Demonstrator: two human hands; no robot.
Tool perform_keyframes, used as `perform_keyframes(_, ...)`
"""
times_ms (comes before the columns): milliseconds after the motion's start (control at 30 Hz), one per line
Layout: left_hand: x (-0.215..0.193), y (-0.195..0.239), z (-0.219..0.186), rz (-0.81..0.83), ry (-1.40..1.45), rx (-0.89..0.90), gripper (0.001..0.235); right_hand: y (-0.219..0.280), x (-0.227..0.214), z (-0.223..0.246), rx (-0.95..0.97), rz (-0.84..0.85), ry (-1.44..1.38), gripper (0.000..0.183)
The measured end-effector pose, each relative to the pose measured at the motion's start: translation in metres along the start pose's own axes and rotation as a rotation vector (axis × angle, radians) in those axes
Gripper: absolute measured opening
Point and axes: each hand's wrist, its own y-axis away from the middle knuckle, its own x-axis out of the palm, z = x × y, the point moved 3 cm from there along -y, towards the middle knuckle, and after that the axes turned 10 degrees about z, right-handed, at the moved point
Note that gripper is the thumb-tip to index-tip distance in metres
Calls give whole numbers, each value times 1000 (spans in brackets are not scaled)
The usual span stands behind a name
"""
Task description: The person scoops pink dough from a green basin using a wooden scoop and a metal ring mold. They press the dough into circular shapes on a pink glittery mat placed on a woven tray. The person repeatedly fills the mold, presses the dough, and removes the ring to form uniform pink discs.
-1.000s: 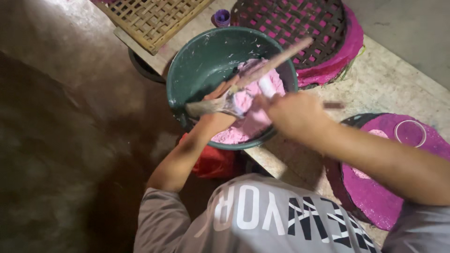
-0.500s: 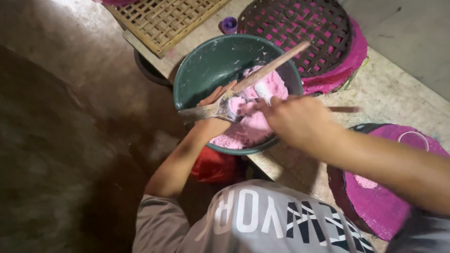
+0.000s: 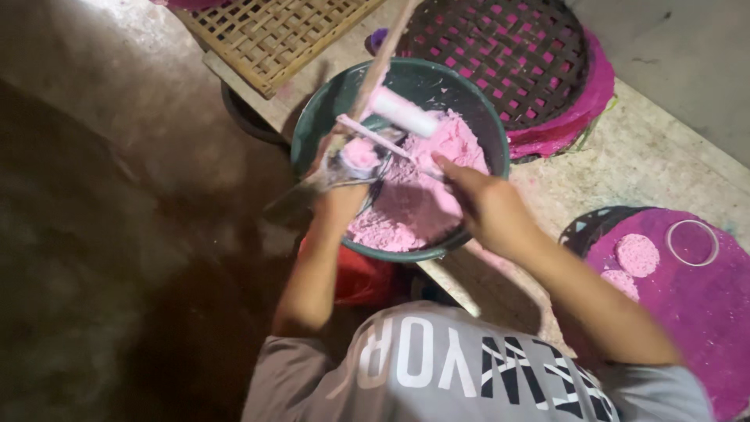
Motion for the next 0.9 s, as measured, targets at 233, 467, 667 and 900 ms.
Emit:
perform_keyframes(233, -4, -15, -9, -36, -117, 45, 83, 35, 67, -50, 14, 67, -271, 45)
perform_keyframes(467, 29, -27, -7, 242, -433, -116, 51, 9, 72, -86, 90, -84, -302, 41)
perform_keyframes(667, 30, -31, 42, 96, 47, 125, 40, 24, 48, -70, 59, 47, -168, 41)
perform_keyframes(900, -4, -4, 48, 685, 1180, -203, 44, -11, -82, -81, 6, -46, 271, 40)
